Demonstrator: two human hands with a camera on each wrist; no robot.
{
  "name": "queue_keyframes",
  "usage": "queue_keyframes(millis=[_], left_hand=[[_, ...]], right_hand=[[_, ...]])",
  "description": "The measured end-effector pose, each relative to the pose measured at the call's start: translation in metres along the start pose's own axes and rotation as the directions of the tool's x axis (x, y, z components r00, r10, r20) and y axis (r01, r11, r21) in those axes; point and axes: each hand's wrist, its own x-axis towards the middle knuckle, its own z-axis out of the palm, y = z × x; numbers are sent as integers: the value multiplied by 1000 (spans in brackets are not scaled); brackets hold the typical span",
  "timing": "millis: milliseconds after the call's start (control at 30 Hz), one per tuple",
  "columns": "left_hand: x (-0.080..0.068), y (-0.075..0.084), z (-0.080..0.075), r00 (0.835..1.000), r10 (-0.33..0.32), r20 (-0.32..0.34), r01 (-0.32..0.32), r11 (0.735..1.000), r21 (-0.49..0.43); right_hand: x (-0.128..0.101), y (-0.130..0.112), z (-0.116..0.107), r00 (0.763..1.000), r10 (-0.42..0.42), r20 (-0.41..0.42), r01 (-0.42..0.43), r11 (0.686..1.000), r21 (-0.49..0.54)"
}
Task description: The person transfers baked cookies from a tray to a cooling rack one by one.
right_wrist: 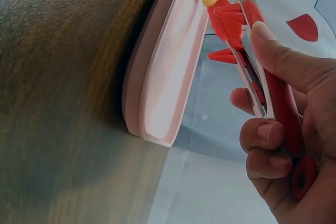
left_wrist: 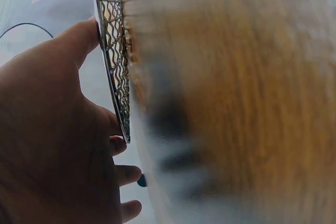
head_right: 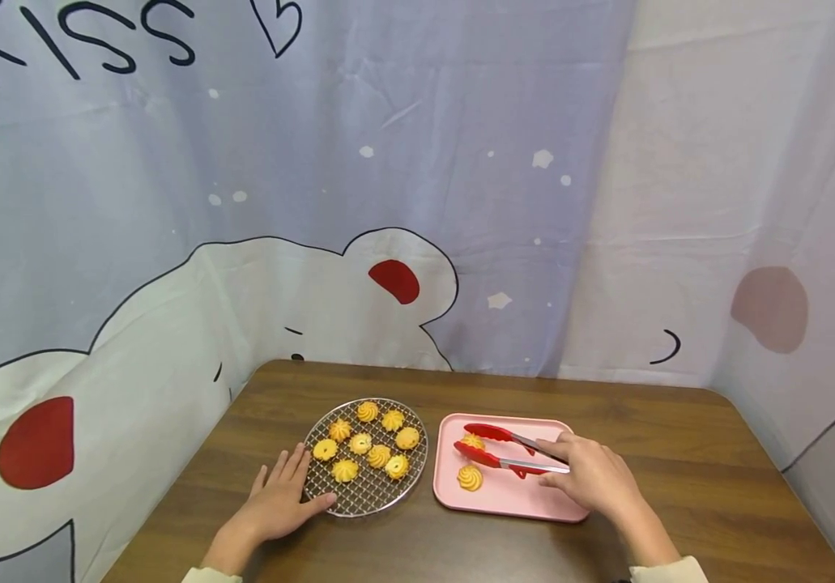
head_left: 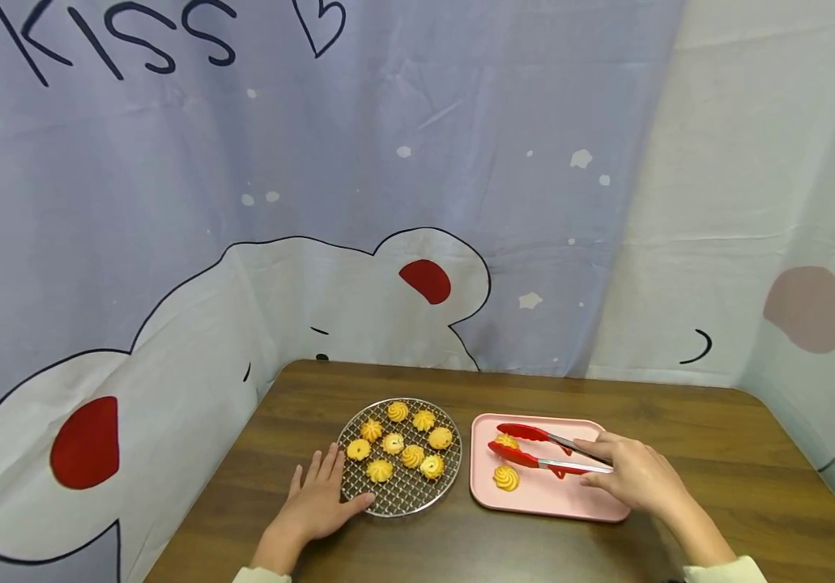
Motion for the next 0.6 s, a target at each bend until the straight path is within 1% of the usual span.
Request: queue_keyframes(millis=[267,467,600], left_hand=[[-1,-1,-2,1000,-6,15,6,1000,-8],[-1,-1,-2,1000,3,6,-3,1000,-17],[-2,-1,-2,1000,9,2,-9,1000,-17]], right_hand=[[-3,-4,-3,1000,-1,-9,1,1000,-12],[-4,-11,-5,1000,-11,-4,11,1000,-15],[-5,-17,-5,999,-25,-21,24,999,-24]])
